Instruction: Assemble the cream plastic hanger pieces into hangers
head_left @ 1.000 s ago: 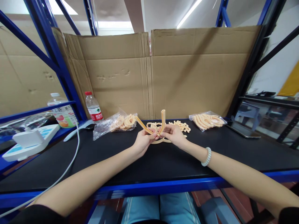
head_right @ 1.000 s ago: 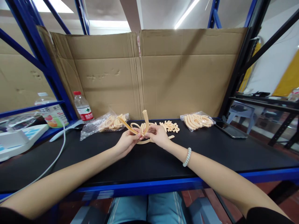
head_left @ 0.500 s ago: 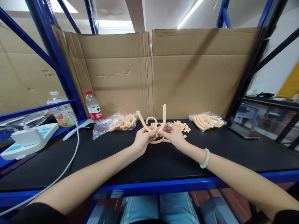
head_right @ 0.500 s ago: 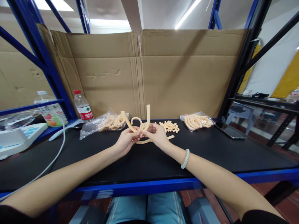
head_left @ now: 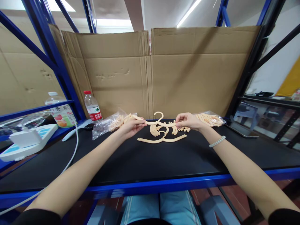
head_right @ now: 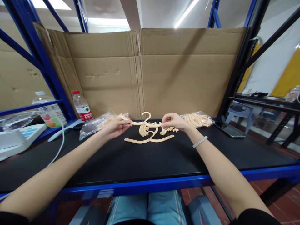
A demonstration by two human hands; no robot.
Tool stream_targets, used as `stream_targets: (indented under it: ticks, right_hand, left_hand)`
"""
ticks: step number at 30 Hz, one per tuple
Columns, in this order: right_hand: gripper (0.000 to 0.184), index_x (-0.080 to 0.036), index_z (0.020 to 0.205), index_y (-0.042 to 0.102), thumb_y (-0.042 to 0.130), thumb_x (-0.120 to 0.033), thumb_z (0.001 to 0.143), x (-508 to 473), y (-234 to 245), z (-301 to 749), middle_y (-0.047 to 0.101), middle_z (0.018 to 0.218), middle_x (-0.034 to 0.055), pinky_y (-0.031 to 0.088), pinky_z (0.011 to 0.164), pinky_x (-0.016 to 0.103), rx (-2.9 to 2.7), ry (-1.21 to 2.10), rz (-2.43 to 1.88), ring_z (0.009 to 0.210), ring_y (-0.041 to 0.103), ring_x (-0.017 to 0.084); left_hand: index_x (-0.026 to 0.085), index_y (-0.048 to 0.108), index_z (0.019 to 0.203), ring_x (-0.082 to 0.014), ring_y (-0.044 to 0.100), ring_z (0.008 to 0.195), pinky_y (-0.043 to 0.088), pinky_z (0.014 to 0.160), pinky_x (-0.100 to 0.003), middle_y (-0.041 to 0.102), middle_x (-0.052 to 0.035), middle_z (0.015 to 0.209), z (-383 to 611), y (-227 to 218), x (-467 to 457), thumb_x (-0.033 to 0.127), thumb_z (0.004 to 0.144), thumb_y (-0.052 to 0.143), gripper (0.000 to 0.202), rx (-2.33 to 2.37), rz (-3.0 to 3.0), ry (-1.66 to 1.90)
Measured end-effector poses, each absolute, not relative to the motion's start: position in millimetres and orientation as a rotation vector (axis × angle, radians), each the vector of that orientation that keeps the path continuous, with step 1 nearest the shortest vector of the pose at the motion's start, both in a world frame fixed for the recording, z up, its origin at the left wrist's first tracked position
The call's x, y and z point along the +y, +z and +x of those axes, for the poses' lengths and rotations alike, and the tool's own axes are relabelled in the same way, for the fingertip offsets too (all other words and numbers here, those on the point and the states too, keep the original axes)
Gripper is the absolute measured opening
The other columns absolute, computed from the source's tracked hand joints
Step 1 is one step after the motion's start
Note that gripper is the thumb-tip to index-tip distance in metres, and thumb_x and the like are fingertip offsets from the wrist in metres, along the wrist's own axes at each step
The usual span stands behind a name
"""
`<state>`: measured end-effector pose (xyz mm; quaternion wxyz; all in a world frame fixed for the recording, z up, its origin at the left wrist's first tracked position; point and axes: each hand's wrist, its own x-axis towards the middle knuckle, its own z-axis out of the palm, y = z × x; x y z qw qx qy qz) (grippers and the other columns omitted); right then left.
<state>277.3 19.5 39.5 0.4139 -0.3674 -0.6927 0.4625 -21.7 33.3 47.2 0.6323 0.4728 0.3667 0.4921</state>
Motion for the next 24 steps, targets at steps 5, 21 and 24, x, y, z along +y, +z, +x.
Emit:
stream_targets:
  ticks: [5,21,24]
  right_hand:
    - [0.029,-0.014,0.069,0.061,0.081,-0.033,0.057,15,48,283,0.066,0.067,0.0017,0.049,0.06,0.025,-2.018,1.057,-1.029,0.062,0.061,0.011]
    - [0.024,-0.014,0.074,0.068,0.075,-0.033,0.062,20,38,281,0.063,0.066,-0.0003,0.042,0.057,0.023,-2.629,1.014,-1.138,0.061,0.056,0.011]
    - [0.019,-0.014,0.071,0.069,0.073,-0.03,0.063,18,39,278,0.062,0.063,-0.0004,0.04,0.055,0.023,-2.658,0.939,-1.192,0.059,0.054,0.011]
  left_hand:
    - [0.012,0.067,0.077,-0.0137,0.067,0.07,0.054,0.067,-0.02,0.069,-0.006,0.072,-46,52,43,0.014,0.063,0.078,0.018,0.88,1.624,0.904]
    - [0.016,0.064,0.067,-0.0144,0.056,0.072,0.037,0.064,-0.023,0.06,-0.0018,0.076,-27,51,17,0.027,0.071,0.071,0.014,0.822,2.916,0.119]
    - [0.016,0.065,0.07,-0.0149,0.056,0.075,0.038,0.065,-0.023,0.059,-0.0028,0.082,-27,50,18,0.028,0.073,0.069,0.014,0.858,2.924,0.105]
